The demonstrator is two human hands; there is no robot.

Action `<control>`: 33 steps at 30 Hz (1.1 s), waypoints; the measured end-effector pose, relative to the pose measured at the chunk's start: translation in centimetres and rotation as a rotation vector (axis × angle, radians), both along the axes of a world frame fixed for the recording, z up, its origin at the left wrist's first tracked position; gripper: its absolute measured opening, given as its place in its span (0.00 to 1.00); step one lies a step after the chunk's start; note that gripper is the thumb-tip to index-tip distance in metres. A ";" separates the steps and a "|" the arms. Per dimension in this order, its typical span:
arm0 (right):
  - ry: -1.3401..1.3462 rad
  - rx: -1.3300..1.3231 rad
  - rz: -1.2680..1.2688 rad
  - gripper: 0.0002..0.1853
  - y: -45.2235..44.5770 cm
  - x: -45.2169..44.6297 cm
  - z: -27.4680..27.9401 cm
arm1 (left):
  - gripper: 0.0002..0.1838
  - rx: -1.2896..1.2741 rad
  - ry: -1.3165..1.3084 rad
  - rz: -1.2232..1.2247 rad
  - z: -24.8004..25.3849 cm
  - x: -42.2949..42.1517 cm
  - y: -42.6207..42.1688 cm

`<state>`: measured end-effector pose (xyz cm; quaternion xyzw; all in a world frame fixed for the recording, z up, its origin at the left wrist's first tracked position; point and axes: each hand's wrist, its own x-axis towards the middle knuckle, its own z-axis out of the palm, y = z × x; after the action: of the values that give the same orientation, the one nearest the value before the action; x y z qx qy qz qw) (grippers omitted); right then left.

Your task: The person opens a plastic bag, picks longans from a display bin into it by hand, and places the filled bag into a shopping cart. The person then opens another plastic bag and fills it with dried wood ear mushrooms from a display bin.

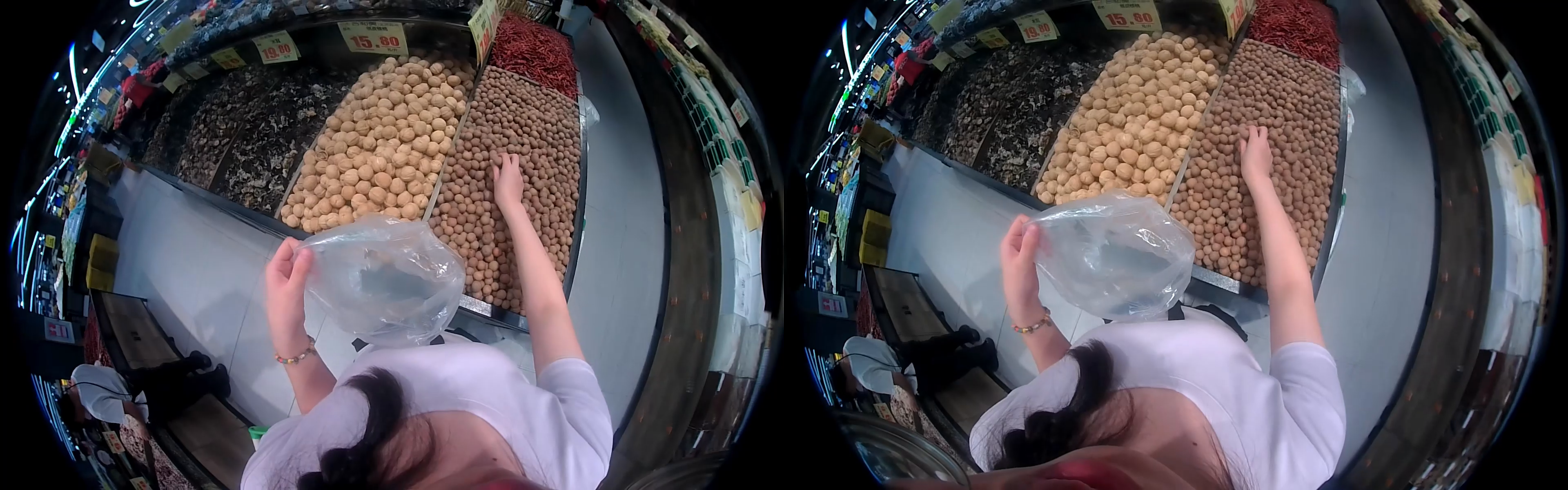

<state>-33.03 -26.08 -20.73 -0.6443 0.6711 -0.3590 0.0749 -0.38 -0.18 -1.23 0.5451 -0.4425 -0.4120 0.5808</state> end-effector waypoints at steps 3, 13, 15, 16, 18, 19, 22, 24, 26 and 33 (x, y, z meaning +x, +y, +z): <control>-0.079 -0.050 -0.002 0.12 0.2 -0.3 0.6 | 0.07 -0.004 0.045 -0.006 0.1 -0.2 0.0; -0.417 0.073 -0.095 0.26 -0.4 -1.6 1.3 | 0.07 -0.001 0.111 0.024 -0.1 -2.8 1.5; -0.488 0.002 -0.123 0.24 -2.7 -2.8 -1.8 | 0.06 -0.008 0.126 0.020 -0.1 -3.7 1.5; -0.546 -0.023 -0.099 0.22 -2.8 -2.8 -1.7 | 0.06 -0.010 0.135 0.018 -0.2 -4.1 1.4; -0.713 0.067 -0.030 0.20 -1.8 -2.9 1.7 | 0.05 -0.021 0.140 0.015 -0.2 -5.2 0.9; -0.795 0.118 -0.002 0.19 -0.9 -2.8 3.4 | 0.05 -0.023 0.134 0.013 -0.1 -6.0 0.6; -0.964 -0.009 0.062 0.16 -0.2 -2.8 6.2 | 0.05 -0.042 0.143 -0.023 0.1 -8.2 -0.6; -1.046 -0.019 0.148 0.16 1.5 -3.1 9.8 | 0.04 -0.090 0.173 -0.051 -0.3 -9.3 -1.7; -1.111 -0.039 0.280 0.15 3.5 -3.0 14.1 | 0.06 -0.084 0.159 -0.056 0.3 -10.7 -2.6; -0.756 0.381 0.891 0.13 17.1 0.1 25.1 | 0.06 -0.141 0.324 -0.110 -0.2 -13.9 -5.5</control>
<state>-32.96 -9.00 4.37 -0.6664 0.3167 -0.3707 0.5641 -14.27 -5.73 -1.43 0.4046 -0.4001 -0.4936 0.6577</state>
